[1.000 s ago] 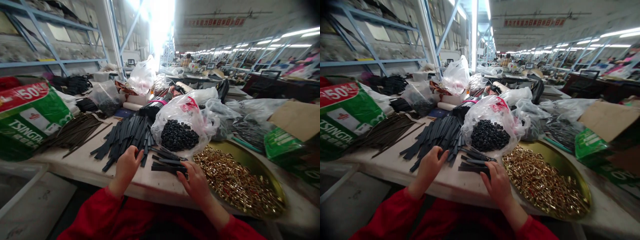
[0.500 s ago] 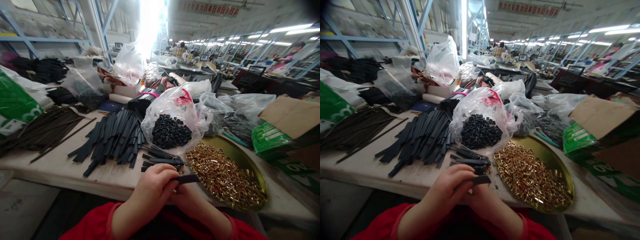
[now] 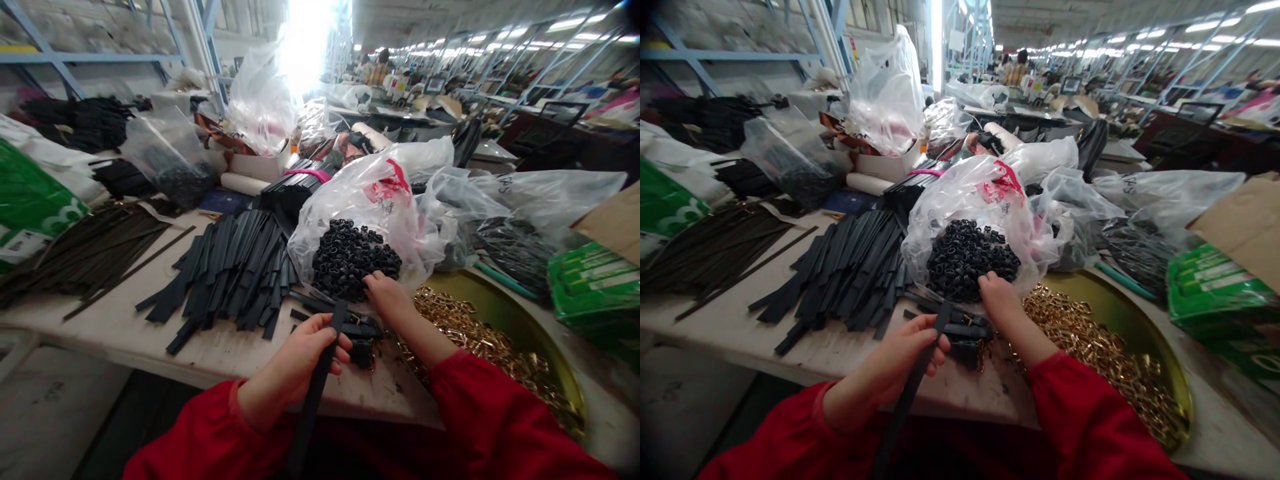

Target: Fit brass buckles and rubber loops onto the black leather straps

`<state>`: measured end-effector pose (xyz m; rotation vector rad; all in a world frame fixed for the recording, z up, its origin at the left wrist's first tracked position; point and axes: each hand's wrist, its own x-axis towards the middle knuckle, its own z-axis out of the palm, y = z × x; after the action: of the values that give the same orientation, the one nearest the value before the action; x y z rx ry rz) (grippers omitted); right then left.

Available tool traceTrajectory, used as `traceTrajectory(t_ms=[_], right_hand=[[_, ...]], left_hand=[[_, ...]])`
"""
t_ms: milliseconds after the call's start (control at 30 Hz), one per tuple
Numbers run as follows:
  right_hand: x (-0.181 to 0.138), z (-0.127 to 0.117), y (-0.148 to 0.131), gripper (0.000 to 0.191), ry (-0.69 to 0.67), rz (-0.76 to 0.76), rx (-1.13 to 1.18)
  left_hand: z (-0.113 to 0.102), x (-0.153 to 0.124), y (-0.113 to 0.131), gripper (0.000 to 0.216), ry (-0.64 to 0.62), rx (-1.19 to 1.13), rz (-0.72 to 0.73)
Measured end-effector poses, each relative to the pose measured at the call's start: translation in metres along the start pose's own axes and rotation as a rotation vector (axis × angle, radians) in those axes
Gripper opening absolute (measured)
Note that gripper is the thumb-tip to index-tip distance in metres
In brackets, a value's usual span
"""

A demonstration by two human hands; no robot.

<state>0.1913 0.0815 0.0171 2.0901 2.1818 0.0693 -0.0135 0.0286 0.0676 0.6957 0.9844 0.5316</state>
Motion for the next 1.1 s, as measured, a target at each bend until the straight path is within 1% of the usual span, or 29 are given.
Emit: traceTrajectory(t_ms=[100, 300, 567, 667, 800, 900, 1100], right_hand=[[-0.007, 0.001, -0.006, 0.023, 0.002, -0.026, -0.018], [-0.005, 0.003, 0.003, 0.025, -0.014, 0.014, 0.000], [-0.002, 0.004, 0.012, 0.031, 0.045, 0.104, 0.076], [-0.002, 0.002, 0.017, 0.030, 0.029, 0.133, 0.092], [-0.003, -0.002, 0.018, 0.025, -0.012, 0.116, 0.096], [-0.003, -0.005, 0.016, 0.025, -0.018, 0.100, 0.089], [-0.002, -0.012, 0.011, 0.027, -0.035, 0.048, 0.062]], left_hand=[[-0.001, 0.000, -0.001, 0.021, -0.016, -0.031, -0.024], [0.003, -0.007, -0.005, 0.031, -0.021, -0.081, -0.059], [0.001, -0.020, -0.012, 0.027, -0.026, -0.127, -0.003], [0.002, -0.025, -0.012, 0.026, -0.024, -0.123, 0.007], [0.003, -0.028, -0.014, 0.025, -0.027, -0.127, 0.010], [0.002, -0.028, -0.014, 0.022, -0.014, -0.128, 0.007], [-0.002, -0.025, -0.014, 0.018, -0.008, -0.124, 0.060]])
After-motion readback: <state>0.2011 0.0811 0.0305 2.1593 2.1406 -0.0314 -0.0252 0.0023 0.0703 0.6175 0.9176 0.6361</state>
